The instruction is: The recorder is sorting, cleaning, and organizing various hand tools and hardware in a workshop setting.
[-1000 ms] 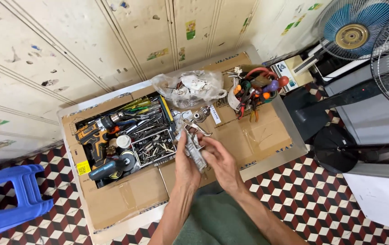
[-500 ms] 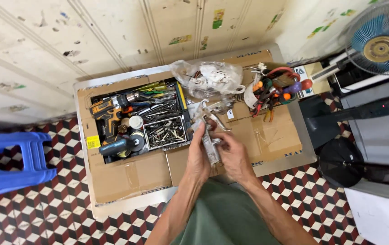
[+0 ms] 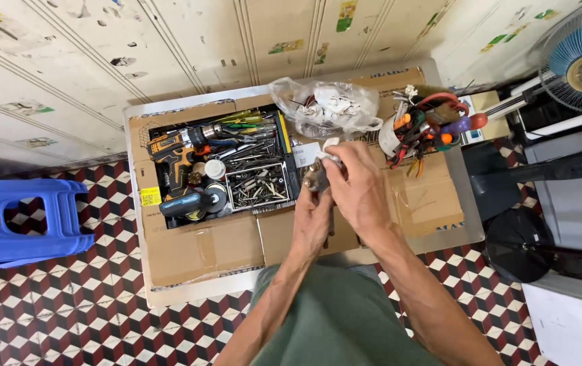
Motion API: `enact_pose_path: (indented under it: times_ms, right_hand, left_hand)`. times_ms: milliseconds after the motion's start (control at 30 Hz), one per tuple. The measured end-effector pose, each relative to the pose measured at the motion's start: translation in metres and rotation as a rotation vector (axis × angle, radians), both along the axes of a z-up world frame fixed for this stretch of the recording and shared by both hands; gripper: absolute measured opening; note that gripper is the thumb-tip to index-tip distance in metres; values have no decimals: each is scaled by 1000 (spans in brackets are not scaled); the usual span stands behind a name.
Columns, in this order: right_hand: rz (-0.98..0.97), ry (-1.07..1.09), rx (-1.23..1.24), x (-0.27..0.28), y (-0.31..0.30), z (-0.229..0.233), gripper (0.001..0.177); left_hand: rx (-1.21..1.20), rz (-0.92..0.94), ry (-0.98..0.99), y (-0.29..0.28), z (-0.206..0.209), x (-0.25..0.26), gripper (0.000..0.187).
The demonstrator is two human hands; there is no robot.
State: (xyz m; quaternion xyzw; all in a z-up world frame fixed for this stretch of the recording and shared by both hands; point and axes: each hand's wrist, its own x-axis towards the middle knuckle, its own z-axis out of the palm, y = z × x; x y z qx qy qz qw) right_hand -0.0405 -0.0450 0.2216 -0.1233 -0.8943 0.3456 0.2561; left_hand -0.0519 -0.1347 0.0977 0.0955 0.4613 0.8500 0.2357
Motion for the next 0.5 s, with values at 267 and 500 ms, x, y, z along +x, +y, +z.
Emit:
enact_pose_path:
  times_ms: [267,500]
  right_hand:
    - [-29,-14,-55,4,-2,-22,15]
    - [-43,-96,-249,11,-11,-25,14]
  left_hand:
    - [-122,-77,-48,-9,18,-5,42]
    - [-186,-85,43,-14,13,-13,53]
